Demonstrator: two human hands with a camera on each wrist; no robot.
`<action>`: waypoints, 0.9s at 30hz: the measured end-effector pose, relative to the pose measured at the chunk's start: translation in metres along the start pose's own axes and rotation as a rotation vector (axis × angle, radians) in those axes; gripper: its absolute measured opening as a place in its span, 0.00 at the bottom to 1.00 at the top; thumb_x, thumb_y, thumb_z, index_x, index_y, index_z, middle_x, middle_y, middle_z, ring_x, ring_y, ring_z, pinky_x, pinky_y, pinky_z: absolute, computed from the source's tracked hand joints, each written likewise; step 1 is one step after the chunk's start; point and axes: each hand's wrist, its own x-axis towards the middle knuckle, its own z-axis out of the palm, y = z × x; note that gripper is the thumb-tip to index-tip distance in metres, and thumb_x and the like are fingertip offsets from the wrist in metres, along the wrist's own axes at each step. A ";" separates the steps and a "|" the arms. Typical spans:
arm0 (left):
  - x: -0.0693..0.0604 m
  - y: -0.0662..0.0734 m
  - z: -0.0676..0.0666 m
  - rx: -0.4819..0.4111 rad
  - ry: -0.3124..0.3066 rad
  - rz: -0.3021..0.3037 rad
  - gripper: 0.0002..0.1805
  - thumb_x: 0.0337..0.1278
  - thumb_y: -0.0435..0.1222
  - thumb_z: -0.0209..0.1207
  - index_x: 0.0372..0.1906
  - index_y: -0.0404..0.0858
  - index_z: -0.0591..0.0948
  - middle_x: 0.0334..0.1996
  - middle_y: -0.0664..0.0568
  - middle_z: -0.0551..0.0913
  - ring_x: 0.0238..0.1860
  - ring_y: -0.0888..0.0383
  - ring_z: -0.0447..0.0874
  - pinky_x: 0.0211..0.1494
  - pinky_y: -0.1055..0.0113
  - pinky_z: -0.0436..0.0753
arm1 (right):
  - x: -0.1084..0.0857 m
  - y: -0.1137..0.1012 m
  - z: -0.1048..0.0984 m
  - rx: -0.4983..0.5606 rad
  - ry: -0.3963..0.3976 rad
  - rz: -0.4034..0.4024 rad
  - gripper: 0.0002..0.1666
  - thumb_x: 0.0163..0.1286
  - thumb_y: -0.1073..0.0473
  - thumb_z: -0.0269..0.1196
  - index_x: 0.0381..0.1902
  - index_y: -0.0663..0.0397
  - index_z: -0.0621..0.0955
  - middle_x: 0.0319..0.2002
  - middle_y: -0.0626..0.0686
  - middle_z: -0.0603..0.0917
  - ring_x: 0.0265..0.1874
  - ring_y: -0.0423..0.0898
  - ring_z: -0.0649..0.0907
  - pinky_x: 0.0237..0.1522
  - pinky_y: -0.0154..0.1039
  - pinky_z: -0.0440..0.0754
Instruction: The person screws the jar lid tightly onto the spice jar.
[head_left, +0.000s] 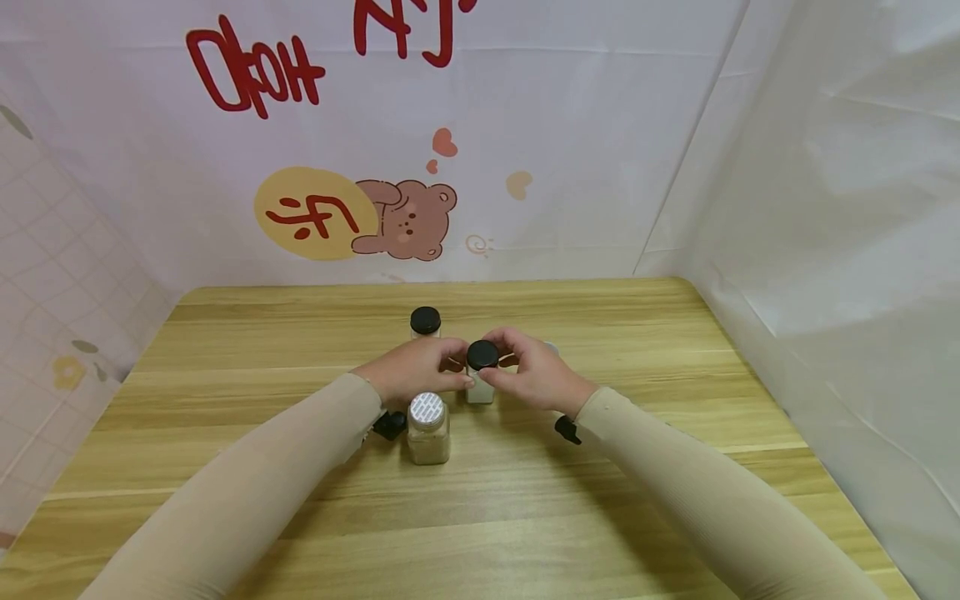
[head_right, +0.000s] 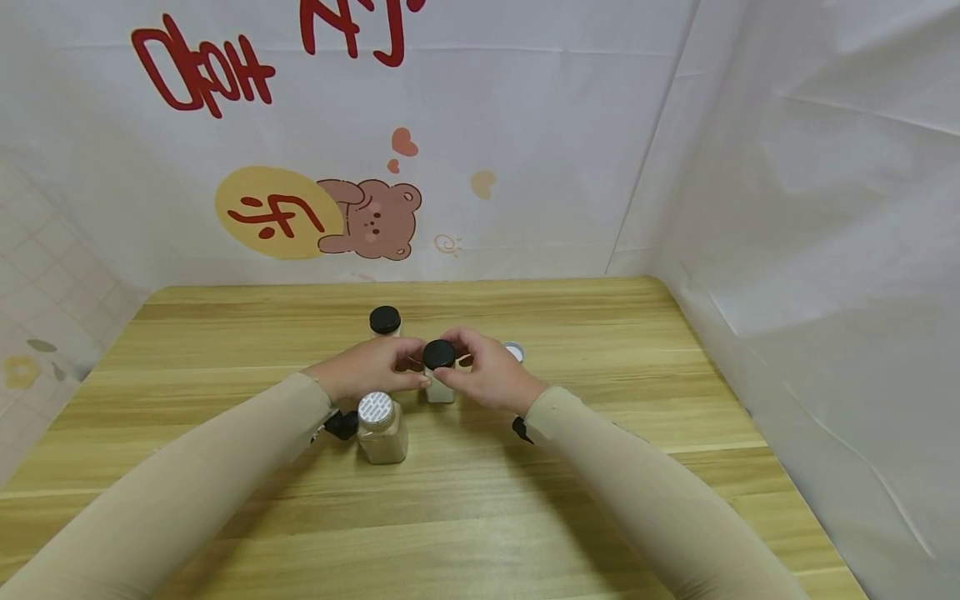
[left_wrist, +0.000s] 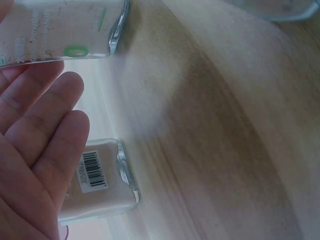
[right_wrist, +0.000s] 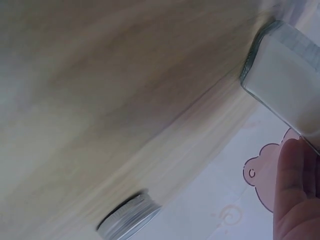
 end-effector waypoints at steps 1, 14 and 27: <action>0.000 0.000 0.000 0.000 0.000 -0.001 0.11 0.70 0.50 0.67 0.52 0.56 0.82 0.52 0.61 0.88 0.61 0.58 0.84 0.72 0.50 0.78 | 0.000 0.001 0.000 0.000 0.000 -0.002 0.24 0.74 0.59 0.69 0.64 0.56 0.77 0.56 0.54 0.85 0.56 0.51 0.86 0.65 0.53 0.82; -0.001 0.001 0.000 0.005 0.000 0.003 0.12 0.70 0.49 0.67 0.53 0.56 0.82 0.53 0.60 0.87 0.62 0.58 0.84 0.72 0.49 0.78 | 0.000 0.003 0.001 0.000 0.008 -0.009 0.24 0.73 0.59 0.69 0.63 0.57 0.77 0.55 0.54 0.85 0.55 0.51 0.85 0.64 0.54 0.83; 0.001 -0.001 0.001 0.006 0.003 0.002 0.12 0.70 0.49 0.67 0.53 0.56 0.82 0.53 0.60 0.87 0.62 0.57 0.84 0.73 0.50 0.78 | 0.000 0.001 0.001 0.000 0.005 -0.014 0.22 0.74 0.58 0.69 0.61 0.55 0.78 0.55 0.53 0.86 0.54 0.50 0.86 0.64 0.54 0.83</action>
